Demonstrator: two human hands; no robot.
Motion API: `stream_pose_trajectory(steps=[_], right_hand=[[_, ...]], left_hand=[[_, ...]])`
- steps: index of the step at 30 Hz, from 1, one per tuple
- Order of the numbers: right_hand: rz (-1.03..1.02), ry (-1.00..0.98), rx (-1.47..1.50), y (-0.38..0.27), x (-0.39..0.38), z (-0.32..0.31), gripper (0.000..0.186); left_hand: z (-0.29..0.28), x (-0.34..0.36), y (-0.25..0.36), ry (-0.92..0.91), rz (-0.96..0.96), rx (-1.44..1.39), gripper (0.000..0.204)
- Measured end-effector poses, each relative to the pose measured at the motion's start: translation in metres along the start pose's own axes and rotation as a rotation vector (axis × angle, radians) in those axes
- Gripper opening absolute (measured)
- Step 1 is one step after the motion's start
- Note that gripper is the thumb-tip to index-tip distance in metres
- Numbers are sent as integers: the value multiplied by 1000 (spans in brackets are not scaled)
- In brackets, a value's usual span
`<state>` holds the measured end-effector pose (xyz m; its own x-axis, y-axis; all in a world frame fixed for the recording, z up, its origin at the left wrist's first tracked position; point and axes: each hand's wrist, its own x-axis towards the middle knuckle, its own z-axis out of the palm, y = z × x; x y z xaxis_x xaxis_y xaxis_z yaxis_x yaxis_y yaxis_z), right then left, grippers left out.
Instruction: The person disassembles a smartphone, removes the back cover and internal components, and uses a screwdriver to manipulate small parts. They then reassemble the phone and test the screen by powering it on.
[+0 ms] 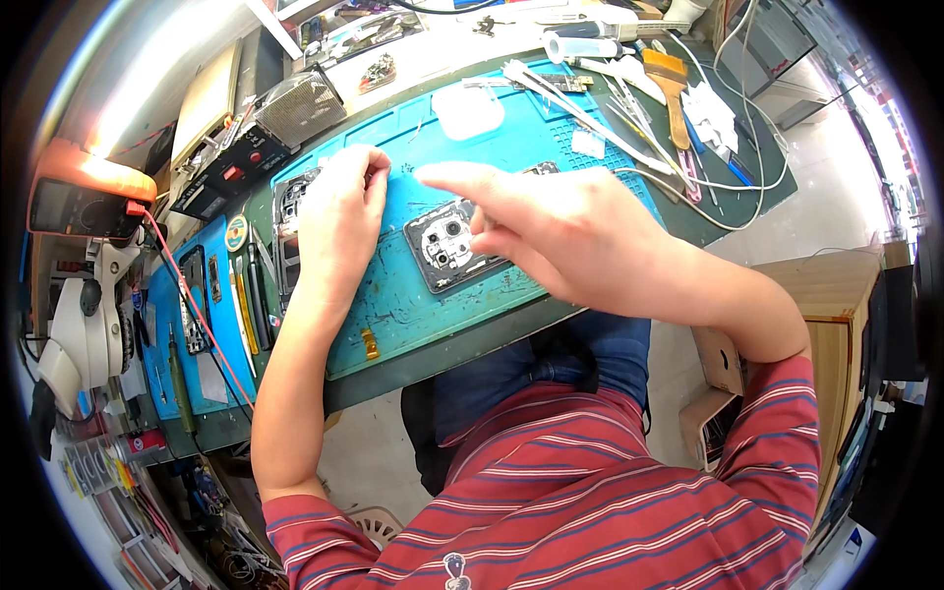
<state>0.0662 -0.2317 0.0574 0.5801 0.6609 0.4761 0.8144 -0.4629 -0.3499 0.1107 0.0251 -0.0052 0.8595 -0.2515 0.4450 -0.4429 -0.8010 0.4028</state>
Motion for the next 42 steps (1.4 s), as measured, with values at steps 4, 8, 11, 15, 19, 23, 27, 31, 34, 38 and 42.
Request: stream_pose_trajectory(steps=[4, 8, 11, 15, 19, 23, 27, 31, 34, 38, 42], right_hand=[[18, -28, 25, 0, 1, -5, 61], [14, -28, 31, 0, 0, -2, 61], [28, -10, 92, 1, 0, 1, 60], [53, -37, 117, -5, -1, -3, 59], [53, -35, 153, -3, -4, -1, 60], [92, 68, 213, -2, 5, -8, 59], [89, 218, 294, -3, 23, -12, 61], [41, 281, 371, 0, 35, 8, 55], [26, 272, 336, -2, 39, 10, 53], [35, 249, 363, 1, 41, 13, 52], [24, 238, 377, 2, 42, 15, 52]], left_hand=[[-2, 0, 5, 19, 15, -8, 16], [-3, -1, 1, 12, 36, -8, 17], [-7, 1, 6, 17, 4, -65, 17], [-14, 1, 12, 59, -61, -247, 20], [-27, -6, 23, -22, -190, -403, 21], [-40, -20, 38, -91, -188, -451, 25], [-46, -27, 51, -141, -186, -519, 26], [-50, -30, 50, -115, -145, -484, 28], [-53, -30, 49, -135, -114, -441, 28], [-52, -31, 48, -103, -141, -435, 29], [-47, -31, 44, -73, -152, -450, 30]])
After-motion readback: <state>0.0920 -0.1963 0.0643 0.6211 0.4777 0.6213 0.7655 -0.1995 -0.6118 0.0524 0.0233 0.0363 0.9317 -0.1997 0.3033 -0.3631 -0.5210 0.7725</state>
